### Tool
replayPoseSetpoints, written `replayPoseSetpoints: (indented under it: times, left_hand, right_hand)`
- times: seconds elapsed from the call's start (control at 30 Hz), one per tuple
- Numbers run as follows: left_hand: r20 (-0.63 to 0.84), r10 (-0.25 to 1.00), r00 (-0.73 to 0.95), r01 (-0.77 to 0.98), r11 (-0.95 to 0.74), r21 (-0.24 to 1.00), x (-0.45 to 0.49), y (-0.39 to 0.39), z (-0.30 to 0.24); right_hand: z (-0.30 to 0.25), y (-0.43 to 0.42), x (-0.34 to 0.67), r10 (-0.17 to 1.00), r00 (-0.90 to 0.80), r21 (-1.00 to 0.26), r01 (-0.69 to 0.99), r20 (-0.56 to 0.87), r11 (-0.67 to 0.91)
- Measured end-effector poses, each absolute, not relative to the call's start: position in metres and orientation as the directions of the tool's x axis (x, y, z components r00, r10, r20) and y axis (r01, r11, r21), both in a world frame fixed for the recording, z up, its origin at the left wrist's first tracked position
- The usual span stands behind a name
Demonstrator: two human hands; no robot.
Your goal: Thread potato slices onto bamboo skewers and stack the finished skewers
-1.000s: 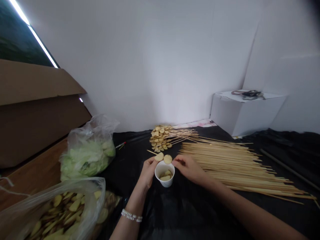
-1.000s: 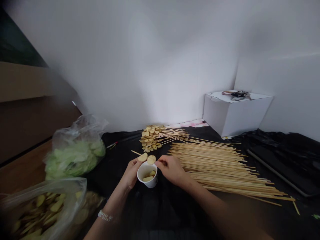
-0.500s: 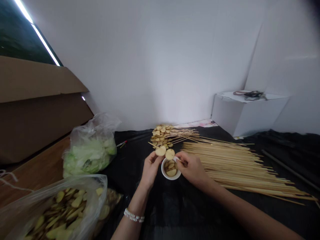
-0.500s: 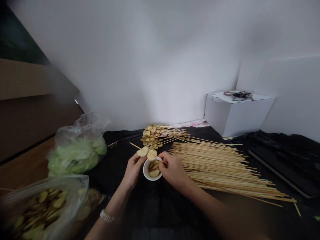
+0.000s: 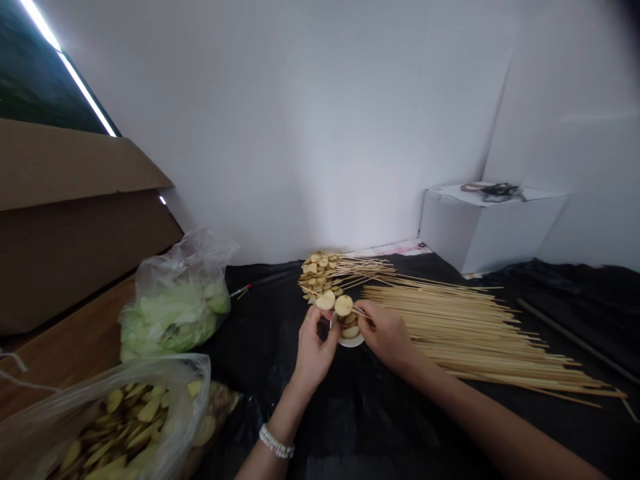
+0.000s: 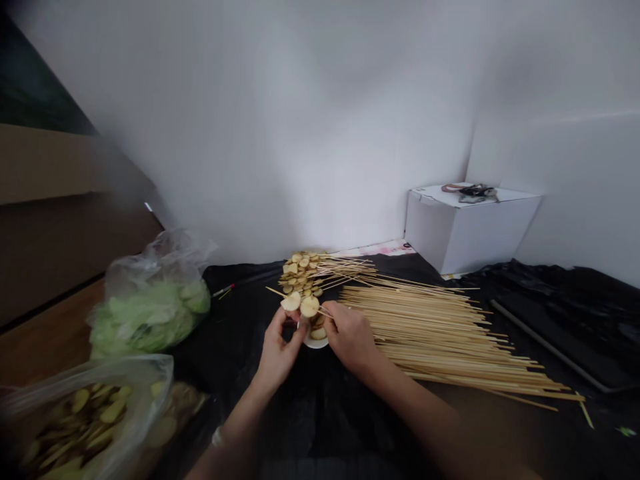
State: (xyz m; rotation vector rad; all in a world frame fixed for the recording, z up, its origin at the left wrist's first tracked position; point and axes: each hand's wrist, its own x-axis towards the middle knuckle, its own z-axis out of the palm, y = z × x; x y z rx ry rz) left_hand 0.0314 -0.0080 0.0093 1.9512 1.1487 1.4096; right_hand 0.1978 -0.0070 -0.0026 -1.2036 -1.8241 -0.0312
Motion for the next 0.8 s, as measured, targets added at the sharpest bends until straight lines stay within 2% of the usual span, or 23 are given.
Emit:
replayPoseSetpoints:
  times: [0.1,0.2,0.37,0.6,0.8]
  left_hand:
    - [0.592,0.756,0.279,0.536,-0.634,0.558,0.035,-0.012,0.008]
    - [0.577,0.743,0.338,0.619,-0.638,0.459,0.036,-0.014,0.007]
    - [0.53,0.783,0.327,0.664,-0.589,0.461,0.035,-0.014,0.008]
    - [0.538,0.768,0.348,0.685,-0.6,0.413,0.035,-0.013,0.004]
    - [0.444,0.82,0.362,0.672,-0.56,0.485,0.029,-0.006,0.0]
  right_hand:
    - [-0.004,-0.006,0.198,0.695,-0.103,-0.414,0.738,0.711,0.533]
    - [-0.004,-0.007,0.197,0.695,-0.118,-0.399,0.745,0.709,0.534]
    - [-0.007,-0.007,0.195,0.719,-0.138,-0.409,0.743,0.681,0.53]
    - [-0.007,-0.008,0.193,0.719,-0.158,-0.414,0.726,0.676,0.549]
    - [-0.016,-0.008,0.191,0.684,-0.226,-0.349,0.725,0.694,0.594]
